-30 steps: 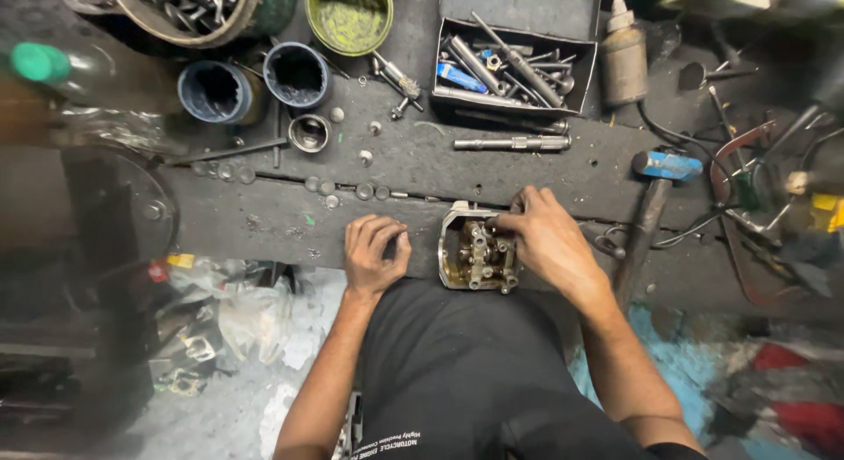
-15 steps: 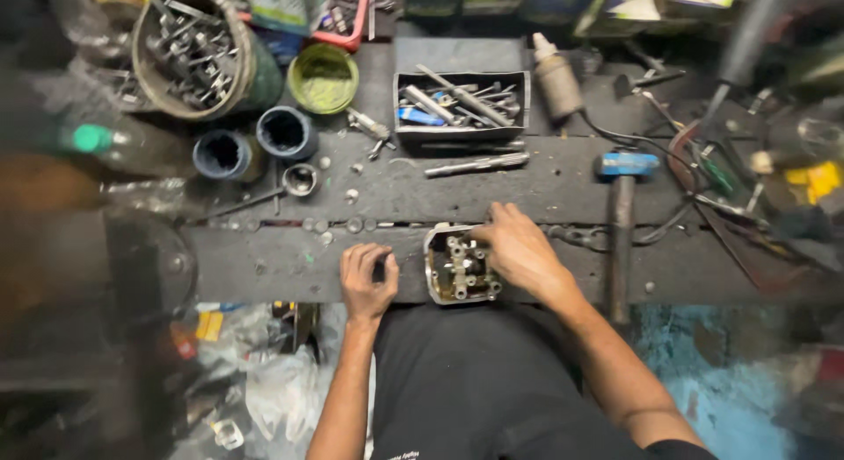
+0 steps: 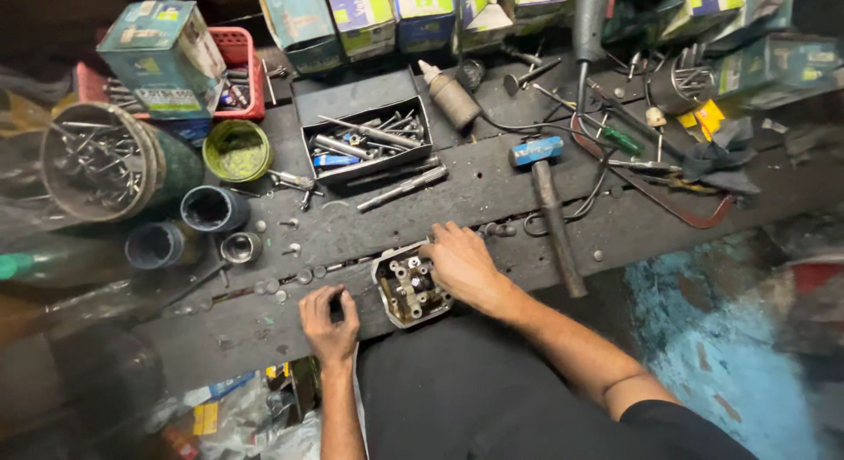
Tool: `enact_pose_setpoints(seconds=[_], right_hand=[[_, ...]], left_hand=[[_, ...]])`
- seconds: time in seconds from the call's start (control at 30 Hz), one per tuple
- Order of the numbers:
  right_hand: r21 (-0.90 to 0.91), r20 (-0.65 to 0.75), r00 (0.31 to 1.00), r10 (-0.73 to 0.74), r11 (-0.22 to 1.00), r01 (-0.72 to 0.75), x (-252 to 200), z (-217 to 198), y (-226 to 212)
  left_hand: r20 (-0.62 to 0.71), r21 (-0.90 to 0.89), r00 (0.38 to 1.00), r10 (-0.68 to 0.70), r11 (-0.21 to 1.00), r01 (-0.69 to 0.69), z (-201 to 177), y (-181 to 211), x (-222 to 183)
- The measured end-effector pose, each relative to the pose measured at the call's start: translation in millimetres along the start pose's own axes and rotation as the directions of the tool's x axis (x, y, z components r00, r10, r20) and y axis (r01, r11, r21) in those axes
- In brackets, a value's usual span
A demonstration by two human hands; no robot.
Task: The person cleans a metal engine head with a rag, then uses a screwdriver to adjust internal components. They tap the assembly with a hammer and continue manipulating parts by hand, turning the head over to inspect different sides.
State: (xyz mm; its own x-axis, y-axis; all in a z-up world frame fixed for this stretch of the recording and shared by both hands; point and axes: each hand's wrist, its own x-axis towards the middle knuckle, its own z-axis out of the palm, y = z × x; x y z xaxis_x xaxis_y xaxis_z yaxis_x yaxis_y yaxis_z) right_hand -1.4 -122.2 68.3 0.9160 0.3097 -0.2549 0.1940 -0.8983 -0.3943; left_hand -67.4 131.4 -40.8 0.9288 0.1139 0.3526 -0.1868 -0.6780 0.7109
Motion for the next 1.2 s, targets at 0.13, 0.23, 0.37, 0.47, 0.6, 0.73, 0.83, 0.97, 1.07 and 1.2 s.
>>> enact_pose_setpoints(seconds=[0.13,0.23,0.37,0.47,0.6,0.73,0.83,0.97,1.07,1.2], right_hand=[[0.033,0.0,0.999,-0.053,0.998,0.053,-11,-17,-2],[0.146,0.033,0.969,-0.245,0.96,0.238,-23,-53,7],[0.401,-0.109,0.942,-0.316,0.854,0.333,-47,-113,44],[0.322,-0.427,0.904,-0.009,0.933,0.161,-67,-138,88],[0.236,-0.522,0.731,0.441,0.897,-0.373,-87,-139,187],[-0.07,-0.303,0.583,0.754,0.592,-0.803,-114,-101,298],[-0.094,-0.267,0.582,0.768,0.581,-0.809,-128,-61,348],[-0.083,-0.488,0.582,0.651,0.629,-0.773,-145,-18,362],[-0.12,-0.566,0.561,0.604,0.613,-0.781,-153,-12,352],[0.142,-0.675,0.503,0.54,0.764,-0.63,-153,-38,318]], left_hand=[[0.019,0.012,1.0,-0.004,1.0,0.003,0,-1,-5],[0.022,0.009,1.0,0.006,1.0,-0.007,2,-3,-3],[0.026,0.015,1.0,0.004,1.0,-0.005,-2,1,-3],[0.016,0.05,1.0,0.012,0.999,-0.013,-2,4,-1],[-0.004,0.013,1.0,-0.015,1.0,0.015,-3,6,6],[-0.036,-0.061,0.999,0.015,0.998,-0.017,-6,11,17],[-0.054,-0.091,0.998,0.042,0.995,-0.047,-8,18,32],[-0.057,-0.147,0.998,0.037,0.988,-0.046,-10,29,46],[-0.038,-0.172,0.997,0.062,0.983,-0.068,-10,38,55],[0.012,-0.259,0.998,0.061,0.964,-0.055,-15,55,68]])
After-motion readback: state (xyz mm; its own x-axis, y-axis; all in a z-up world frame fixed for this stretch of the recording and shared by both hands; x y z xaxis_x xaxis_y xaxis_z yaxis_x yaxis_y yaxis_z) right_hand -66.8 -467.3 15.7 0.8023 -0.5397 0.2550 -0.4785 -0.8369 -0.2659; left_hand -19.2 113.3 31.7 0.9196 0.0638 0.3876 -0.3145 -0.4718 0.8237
